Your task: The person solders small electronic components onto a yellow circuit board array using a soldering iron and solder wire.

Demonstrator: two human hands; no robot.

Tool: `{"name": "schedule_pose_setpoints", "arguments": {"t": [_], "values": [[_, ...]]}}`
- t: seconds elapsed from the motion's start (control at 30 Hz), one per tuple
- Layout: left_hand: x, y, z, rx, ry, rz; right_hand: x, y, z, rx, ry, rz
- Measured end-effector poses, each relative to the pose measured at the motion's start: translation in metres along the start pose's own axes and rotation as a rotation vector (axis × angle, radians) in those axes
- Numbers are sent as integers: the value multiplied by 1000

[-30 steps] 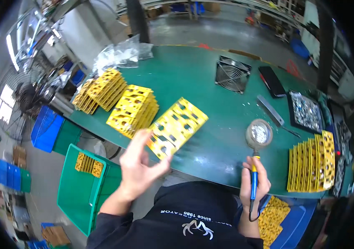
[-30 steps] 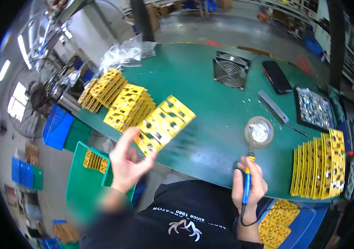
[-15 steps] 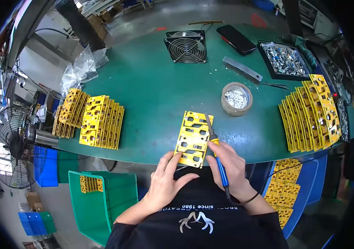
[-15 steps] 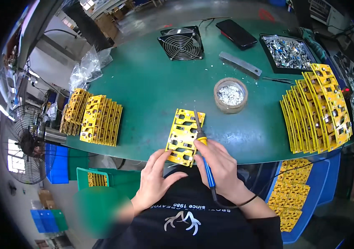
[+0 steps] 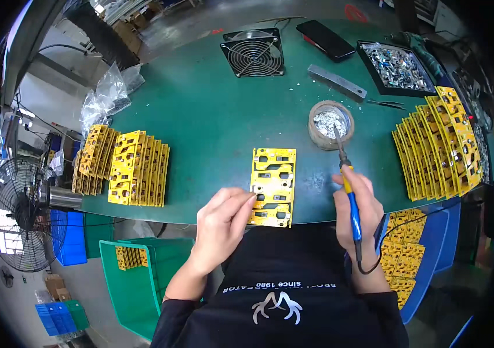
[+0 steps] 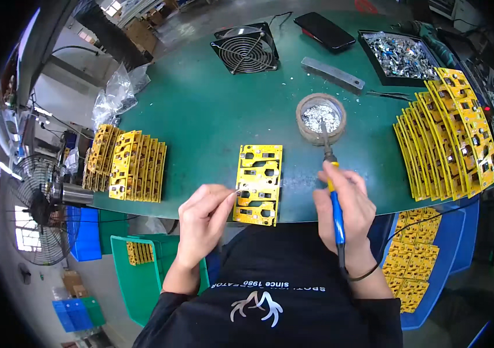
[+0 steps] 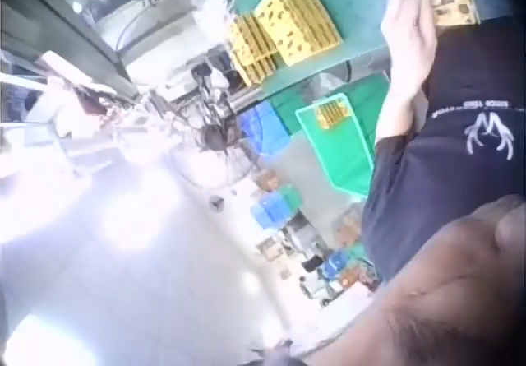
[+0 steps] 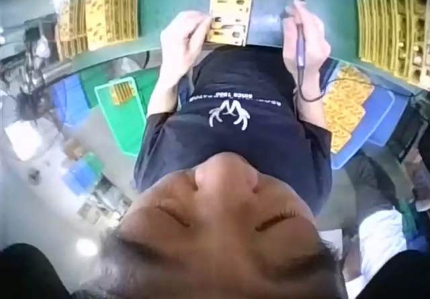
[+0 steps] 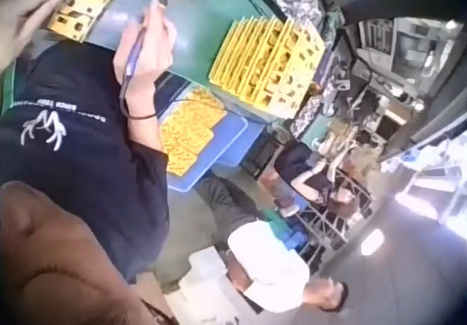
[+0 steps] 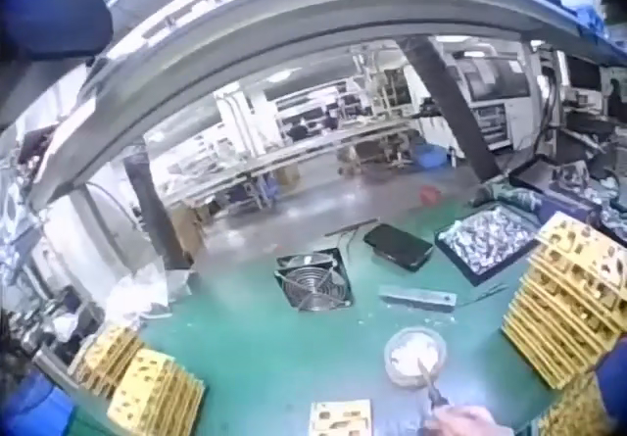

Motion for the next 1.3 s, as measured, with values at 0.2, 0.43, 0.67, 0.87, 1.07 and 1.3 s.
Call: {"name": "schedule_pose_setpoints", "arguments": {"t": [0.2, 0.43, 0.67, 0.87, 1.07, 1.3], "values": [[-4, -20, -13, -35, -11, -30, -7, 5, -3, -17, 21, 128], [6, -30, -10, -48, -41, -97, -38, -5, 10, -122, 126, -121], [7, -36, -7, -36, -75, -127, -43, -21, 14, -149, 135, -139], [11, -42, -2, -28, -148, -190, -40, -23, 16, -139, 125, -131], [12, -43, 0, 20, -147, -249, -40, -24, 14, -128, 130, -123], [12, -46, 1, 28, -150, -265, -38, -27, 15, -121, 127, -129]]}}
Point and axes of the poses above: each hand's wrist, its own z-axis away from the middle knuckle, its own y-axis out of the back of the hand, x = y × z, the point moved 7 cm from there along -z, towards the middle knuckle, and after that the axes turned 5 degrees about y, right-handed, at the moved point
